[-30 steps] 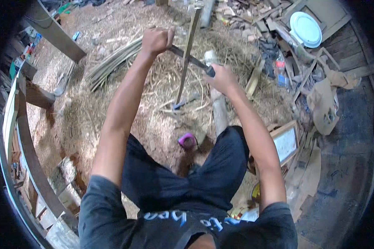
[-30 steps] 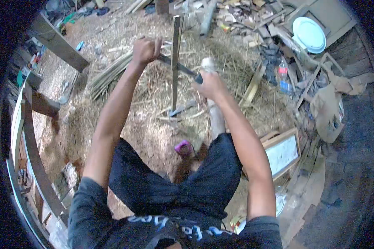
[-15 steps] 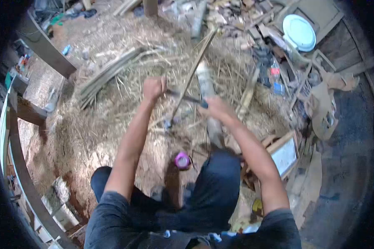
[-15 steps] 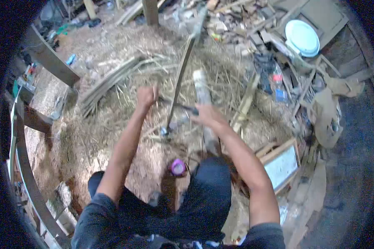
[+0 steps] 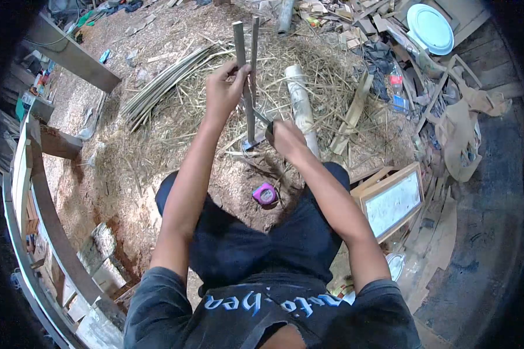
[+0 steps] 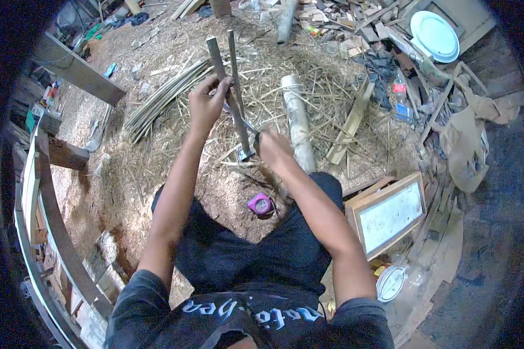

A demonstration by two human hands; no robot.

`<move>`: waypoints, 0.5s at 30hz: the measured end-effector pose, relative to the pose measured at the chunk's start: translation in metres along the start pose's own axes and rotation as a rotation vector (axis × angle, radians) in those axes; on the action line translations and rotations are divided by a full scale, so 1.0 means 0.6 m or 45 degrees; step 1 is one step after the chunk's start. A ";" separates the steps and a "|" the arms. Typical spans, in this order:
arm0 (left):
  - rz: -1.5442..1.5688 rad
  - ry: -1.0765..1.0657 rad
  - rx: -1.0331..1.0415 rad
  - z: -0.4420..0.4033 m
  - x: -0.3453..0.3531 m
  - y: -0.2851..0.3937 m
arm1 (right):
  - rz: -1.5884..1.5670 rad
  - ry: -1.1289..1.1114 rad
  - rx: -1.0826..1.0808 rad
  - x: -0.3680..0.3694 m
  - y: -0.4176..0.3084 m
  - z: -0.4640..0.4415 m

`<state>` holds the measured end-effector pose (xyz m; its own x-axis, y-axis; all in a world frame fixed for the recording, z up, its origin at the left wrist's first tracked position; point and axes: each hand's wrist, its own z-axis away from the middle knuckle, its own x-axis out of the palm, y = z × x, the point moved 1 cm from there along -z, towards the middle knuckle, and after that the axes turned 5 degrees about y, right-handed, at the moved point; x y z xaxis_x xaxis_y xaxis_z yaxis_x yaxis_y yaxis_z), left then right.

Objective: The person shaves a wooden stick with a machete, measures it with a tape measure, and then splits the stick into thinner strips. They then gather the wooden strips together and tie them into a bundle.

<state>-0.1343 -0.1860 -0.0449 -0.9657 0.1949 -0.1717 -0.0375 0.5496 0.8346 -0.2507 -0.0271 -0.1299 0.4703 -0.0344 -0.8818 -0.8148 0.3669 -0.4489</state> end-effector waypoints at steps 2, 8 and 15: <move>-0.027 0.007 0.002 -0.003 -0.005 -0.004 | -0.286 0.264 -0.098 0.043 0.013 0.005; 0.126 -0.093 -0.161 0.006 -0.025 -0.019 | -1.716 -0.059 0.496 0.078 0.008 0.027; 0.199 -0.163 -0.199 0.006 -0.014 -0.027 | -0.724 -0.030 0.311 0.122 0.056 -0.020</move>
<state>-0.1245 -0.1934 -0.0590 -0.9228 0.3743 -0.0911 0.0607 0.3748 0.9251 -0.2481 -0.0285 -0.2112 0.8179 -0.2676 -0.5093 -0.3342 0.4995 -0.7992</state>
